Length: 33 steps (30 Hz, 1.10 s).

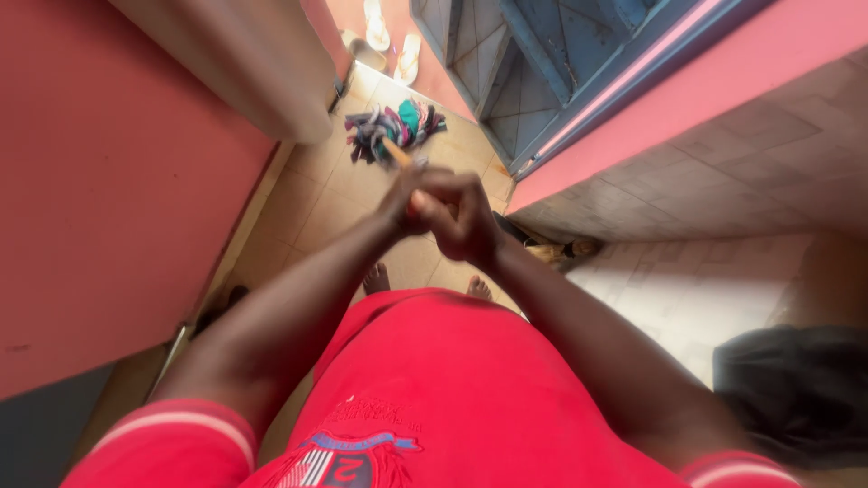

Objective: The recorder is assembling or fixing a mop handle near an entryway.

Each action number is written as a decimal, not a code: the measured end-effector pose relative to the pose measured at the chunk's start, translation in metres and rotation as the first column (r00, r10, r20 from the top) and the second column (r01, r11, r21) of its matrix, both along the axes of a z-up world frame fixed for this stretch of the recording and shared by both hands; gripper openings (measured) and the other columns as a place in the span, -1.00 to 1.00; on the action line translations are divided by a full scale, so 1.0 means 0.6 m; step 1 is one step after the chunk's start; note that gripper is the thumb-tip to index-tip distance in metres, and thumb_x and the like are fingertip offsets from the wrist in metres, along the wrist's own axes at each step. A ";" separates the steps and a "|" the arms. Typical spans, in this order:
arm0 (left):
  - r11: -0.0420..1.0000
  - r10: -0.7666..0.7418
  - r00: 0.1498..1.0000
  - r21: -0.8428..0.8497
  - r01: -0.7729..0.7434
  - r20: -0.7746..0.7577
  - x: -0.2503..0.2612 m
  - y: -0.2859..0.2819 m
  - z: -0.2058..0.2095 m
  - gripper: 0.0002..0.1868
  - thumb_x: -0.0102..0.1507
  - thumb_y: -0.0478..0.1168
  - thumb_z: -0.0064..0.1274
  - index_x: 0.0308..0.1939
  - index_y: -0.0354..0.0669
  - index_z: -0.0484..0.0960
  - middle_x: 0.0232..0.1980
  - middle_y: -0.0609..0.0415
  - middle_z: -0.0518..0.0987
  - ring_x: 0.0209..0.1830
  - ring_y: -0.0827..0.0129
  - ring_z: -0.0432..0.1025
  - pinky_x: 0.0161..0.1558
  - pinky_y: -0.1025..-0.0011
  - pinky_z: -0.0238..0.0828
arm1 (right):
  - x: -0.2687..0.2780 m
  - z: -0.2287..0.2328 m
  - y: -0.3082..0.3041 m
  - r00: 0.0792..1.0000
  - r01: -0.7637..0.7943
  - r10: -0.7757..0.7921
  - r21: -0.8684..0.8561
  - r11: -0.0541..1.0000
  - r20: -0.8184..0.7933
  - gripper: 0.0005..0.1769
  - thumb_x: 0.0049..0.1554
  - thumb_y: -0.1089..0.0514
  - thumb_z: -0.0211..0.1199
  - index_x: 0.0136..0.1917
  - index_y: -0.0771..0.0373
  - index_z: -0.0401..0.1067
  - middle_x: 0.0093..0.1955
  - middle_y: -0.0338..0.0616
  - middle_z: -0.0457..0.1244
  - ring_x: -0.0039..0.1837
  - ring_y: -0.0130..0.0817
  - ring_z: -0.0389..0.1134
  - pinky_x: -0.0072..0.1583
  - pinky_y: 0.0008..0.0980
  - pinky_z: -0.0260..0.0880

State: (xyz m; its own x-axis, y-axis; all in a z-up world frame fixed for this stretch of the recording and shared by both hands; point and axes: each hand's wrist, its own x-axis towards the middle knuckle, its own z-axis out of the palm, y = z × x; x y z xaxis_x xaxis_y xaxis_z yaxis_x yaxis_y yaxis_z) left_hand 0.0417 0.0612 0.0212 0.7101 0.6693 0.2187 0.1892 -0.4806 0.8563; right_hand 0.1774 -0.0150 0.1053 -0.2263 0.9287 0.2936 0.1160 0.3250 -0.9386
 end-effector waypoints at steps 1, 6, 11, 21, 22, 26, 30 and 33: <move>1.000 -0.007 1.000 0.008 0.007 0.000 -0.008 -0.010 -0.005 -0.77 -0.02 -0.15 0.20 -0.43 -0.16 0.50 -0.40 0.09 0.59 -0.40 0.28 0.57 -0.39 0.37 0.45 | -0.006 0.010 -0.010 1.000 0.007 -0.007 0.008 1.000 0.000 -0.72 0.23 0.14 0.08 -0.22 0.36 0.41 -0.38 -0.16 0.23 -0.30 -0.47 0.20 -0.21 -0.41 0.20; 0.982 0.081 0.995 0.178 -0.069 -0.064 -0.027 -0.024 -0.023 -0.67 -0.09 -0.13 0.32 -0.51 -0.20 0.48 -0.47 -0.03 0.52 -0.40 0.08 0.48 -0.37 0.23 0.32 | -0.024 -0.002 -0.022 0.993 -0.092 0.101 -0.130 0.987 0.063 -0.68 0.21 0.10 0.14 -0.28 0.37 0.39 -0.42 -0.12 0.20 -0.33 -0.42 0.16 -0.23 -0.37 0.14; 0.991 0.114 0.993 0.067 -0.112 -0.022 -0.014 0.039 -0.042 -0.70 0.00 -0.11 0.27 -0.47 -0.18 0.47 -0.43 0.01 0.54 -0.41 0.21 0.51 -0.37 0.29 0.40 | -0.032 0.003 0.044 0.991 -0.088 0.098 0.098 0.991 -0.094 -0.67 0.31 0.09 0.08 -0.20 0.36 0.37 -0.22 -0.09 0.27 -0.13 -0.40 0.26 -0.07 -0.38 0.30; 0.974 0.146 0.989 0.169 -0.149 0.029 -0.040 -0.024 -0.034 -0.62 -0.09 -0.13 0.29 -0.51 -0.21 0.38 -0.48 -0.05 0.45 -0.43 0.13 0.41 -0.38 0.24 0.29 | -0.048 0.053 0.007 0.974 -0.227 0.227 0.084 0.970 0.003 -0.66 0.28 0.10 0.12 -0.23 0.40 0.36 -0.22 -0.01 0.23 -0.13 -0.25 0.25 -0.08 -0.30 0.28; 0.974 0.148 0.989 0.171 -0.151 0.030 -0.041 -0.015 -0.041 -0.62 -0.09 -0.13 0.29 -0.51 -0.21 0.38 -0.48 -0.05 0.45 -0.43 0.13 0.41 -0.38 0.24 0.29 | -0.050 0.046 0.015 0.973 -0.229 0.229 0.087 0.970 0.004 -0.66 0.28 0.10 0.12 -0.23 0.40 0.36 -0.22 -0.01 0.23 -0.13 -0.25 0.25 -0.08 -0.30 0.28; 0.983 0.184 0.983 0.019 -0.184 0.012 -0.033 0.011 -0.046 -0.67 -0.01 -0.12 0.24 -0.48 -0.17 0.39 -0.46 0.02 0.46 -0.44 0.24 0.42 -0.35 0.29 0.34 | -0.048 0.025 0.036 0.976 -0.205 0.216 0.180 0.962 -0.039 -0.66 0.28 0.11 0.10 -0.23 0.41 0.33 -0.19 0.00 0.24 -0.10 -0.20 0.26 -0.01 -0.24 0.32; 0.978 0.177 0.984 -0.111 -0.179 -0.024 -0.032 0.001 -0.030 -0.67 0.00 -0.10 0.21 -0.47 -0.18 0.37 -0.45 0.07 0.49 -0.42 0.30 0.48 -0.37 0.30 0.40 | -0.046 0.033 0.030 0.961 -0.231 0.246 0.117 0.966 -0.126 -0.68 0.28 0.14 0.07 -0.23 0.40 0.32 -0.17 0.04 0.24 -0.10 -0.20 0.27 0.01 -0.23 0.32; 0.978 0.178 0.970 0.079 -0.193 0.162 -0.043 -0.014 -0.106 -0.71 0.02 -0.14 0.23 -0.34 -0.22 0.49 -0.35 -0.01 0.50 -0.30 0.22 0.47 -0.26 0.27 0.40 | -0.053 0.053 0.018 0.972 -0.229 0.232 0.097 0.969 -0.028 -0.65 0.25 0.13 0.14 -0.29 0.40 0.32 -0.26 0.05 0.25 -0.16 -0.18 0.26 -0.06 -0.24 0.28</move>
State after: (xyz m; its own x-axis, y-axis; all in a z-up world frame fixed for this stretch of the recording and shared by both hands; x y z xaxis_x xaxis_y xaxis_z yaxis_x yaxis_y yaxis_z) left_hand 0.0158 0.0530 -0.0427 0.5284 0.7576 0.3833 0.1522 -0.5286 0.8351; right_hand 0.1456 -0.0042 0.1369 -0.4178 0.8213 0.3884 -0.0079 0.4242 -0.9055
